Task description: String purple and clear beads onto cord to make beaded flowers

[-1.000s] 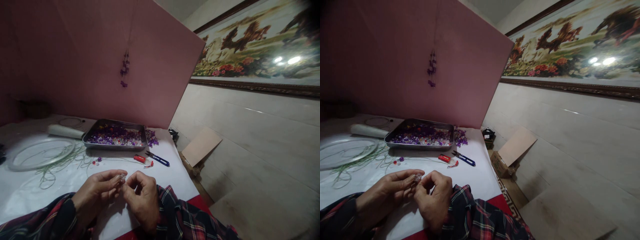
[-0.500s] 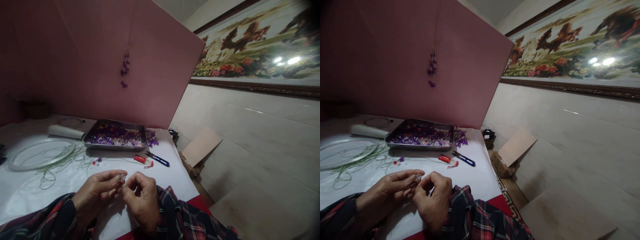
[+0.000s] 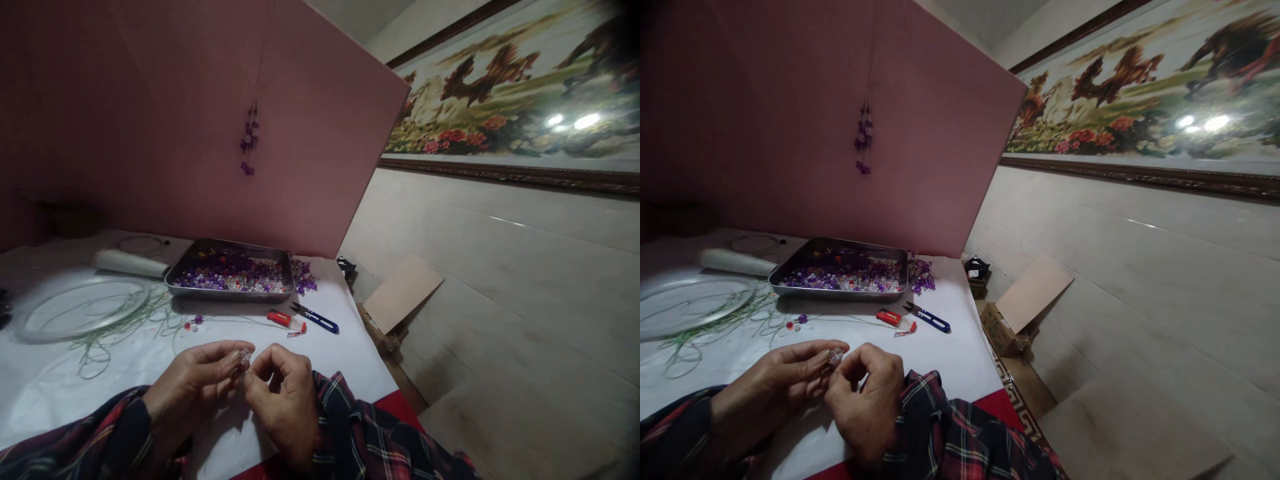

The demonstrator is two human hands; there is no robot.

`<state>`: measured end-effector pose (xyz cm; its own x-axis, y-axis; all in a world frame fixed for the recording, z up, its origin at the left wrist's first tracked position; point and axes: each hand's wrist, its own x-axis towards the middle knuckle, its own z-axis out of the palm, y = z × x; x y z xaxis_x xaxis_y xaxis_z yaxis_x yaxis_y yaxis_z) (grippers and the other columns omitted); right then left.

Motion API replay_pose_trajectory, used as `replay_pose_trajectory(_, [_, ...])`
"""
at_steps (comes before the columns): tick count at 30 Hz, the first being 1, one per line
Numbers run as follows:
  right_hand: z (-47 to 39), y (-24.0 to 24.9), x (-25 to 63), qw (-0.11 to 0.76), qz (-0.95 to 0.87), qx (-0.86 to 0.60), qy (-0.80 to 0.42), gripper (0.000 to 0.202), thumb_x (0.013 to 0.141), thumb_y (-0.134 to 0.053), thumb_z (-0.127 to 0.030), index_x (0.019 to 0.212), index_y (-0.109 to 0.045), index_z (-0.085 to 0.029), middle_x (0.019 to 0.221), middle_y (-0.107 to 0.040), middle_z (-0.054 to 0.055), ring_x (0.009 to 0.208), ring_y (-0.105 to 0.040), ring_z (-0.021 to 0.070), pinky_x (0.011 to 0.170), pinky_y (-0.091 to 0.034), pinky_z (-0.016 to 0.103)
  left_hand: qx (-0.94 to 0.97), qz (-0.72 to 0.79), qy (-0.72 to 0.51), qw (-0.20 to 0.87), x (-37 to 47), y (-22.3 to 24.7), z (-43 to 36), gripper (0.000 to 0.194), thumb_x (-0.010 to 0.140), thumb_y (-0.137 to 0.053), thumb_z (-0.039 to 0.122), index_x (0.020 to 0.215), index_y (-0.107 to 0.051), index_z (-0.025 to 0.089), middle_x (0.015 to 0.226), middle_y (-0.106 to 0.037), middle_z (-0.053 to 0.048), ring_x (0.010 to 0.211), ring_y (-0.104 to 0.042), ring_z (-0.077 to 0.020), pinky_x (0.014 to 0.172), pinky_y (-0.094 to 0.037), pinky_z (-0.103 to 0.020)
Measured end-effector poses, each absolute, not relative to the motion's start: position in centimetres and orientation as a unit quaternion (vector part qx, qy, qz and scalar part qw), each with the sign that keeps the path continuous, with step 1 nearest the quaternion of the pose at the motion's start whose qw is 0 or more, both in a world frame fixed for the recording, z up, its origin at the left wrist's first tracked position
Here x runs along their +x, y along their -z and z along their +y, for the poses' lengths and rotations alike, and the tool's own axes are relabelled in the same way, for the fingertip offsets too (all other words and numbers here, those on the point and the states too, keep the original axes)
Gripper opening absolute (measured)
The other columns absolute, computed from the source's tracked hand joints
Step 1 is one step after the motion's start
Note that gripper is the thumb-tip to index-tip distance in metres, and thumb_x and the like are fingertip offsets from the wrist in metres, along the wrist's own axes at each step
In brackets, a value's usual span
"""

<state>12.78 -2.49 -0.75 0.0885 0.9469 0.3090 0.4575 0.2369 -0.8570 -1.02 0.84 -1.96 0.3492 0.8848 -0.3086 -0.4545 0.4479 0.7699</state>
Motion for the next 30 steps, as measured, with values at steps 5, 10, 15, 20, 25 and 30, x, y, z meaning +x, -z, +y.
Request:
replay_pose_trajectory(5, [-2.36,1.02,12.85,0.482,-0.623,-0.563,-0.251,0.016,0.068,-0.057,-0.013,0.053,-0.054,-0.017,0.049,-0.050,-0.003,0.048,-0.043,0.0096,0.043,-0.031,0.019,0.299,0.359,-0.431,0.772,-0.93,1.92,0.91,0.029,0.051,-0.087,0.022,0.076,-0.077,0.011,0.069,-0.073,-0.010,0.061,-0.064,-0.0146,0.057,-0.048,-0.021])
replay_pose_trajectory(10, [-2.21,1.35,12.88,0.499,-0.621,-0.552,-0.245,0.016,0.070,-0.060,-0.017,0.054,-0.055,-0.017,0.049,-0.050,-0.004,0.048,-0.043,0.0094,0.043,-0.031,0.018,0.303,0.353,-0.422,0.778,-0.94,1.73,0.78,0.029,0.051,-0.087,0.022,0.076,-0.077,0.010,0.069,-0.073,-0.011,0.059,-0.062,-0.0136,0.057,-0.047,-0.021])
replay_pose_trajectory(15, [-2.27,1.46,12.80,0.517,-0.615,-0.551,-0.225,0.017,0.071,-0.059,-0.019,0.054,-0.055,-0.017,0.050,-0.051,-0.003,0.048,-0.043,0.0097,0.043,-0.031,0.019,0.306,0.357,-0.422,0.775,-0.96,1.96,0.86,0.028,0.053,-0.086,0.023,0.075,-0.077,0.010,0.069,-0.073,-0.011,0.061,-0.063,-0.0141,0.058,-0.047,-0.021])
replay_pose_trajectory(20, [-2.43,1.24,12.80,0.497,-0.631,-0.549,-0.231,0.015,0.068,-0.057,-0.015,0.053,-0.054,-0.017,0.049,-0.052,-0.003,0.046,-0.043,0.0091,0.044,-0.031,0.019,0.300,0.352,-0.432,0.775,-0.90,2.19,1.03,0.028,0.052,-0.086,0.022,0.076,-0.077,0.011,0.069,-0.073,-0.010,0.058,-0.062,-0.0124,0.055,-0.046,-0.020])
replay_pose_trajectory(25, [-2.55,1.08,12.78,0.487,-0.629,-0.552,-0.250,0.014,0.065,-0.057,-0.012,0.052,-0.054,-0.017,0.049,-0.052,-0.004,0.046,-0.043,0.0089,0.044,-0.031,0.019,0.305,0.363,-0.426,0.770,-1.03,2.24,1.05,0.028,0.053,-0.086,0.024,0.077,-0.077,0.012,0.071,-0.073,-0.010,0.064,-0.065,-0.0165,0.059,-0.048,-0.023])
replay_pose_trajectory(30, [-2.59,0.93,12.79,0.485,-0.628,-0.552,-0.256,0.014,0.065,-0.056,-0.012,0.052,-0.054,-0.017,0.049,-0.051,-0.004,0.047,-0.044,0.0095,0.044,-0.032,0.019,0.308,0.364,-0.429,0.767,-1.15,2.25,0.99,0.028,0.053,-0.086,0.024,0.077,-0.077,0.013,0.070,-0.073,-0.010,0.064,-0.066,-0.0173,0.059,-0.048,-0.023])
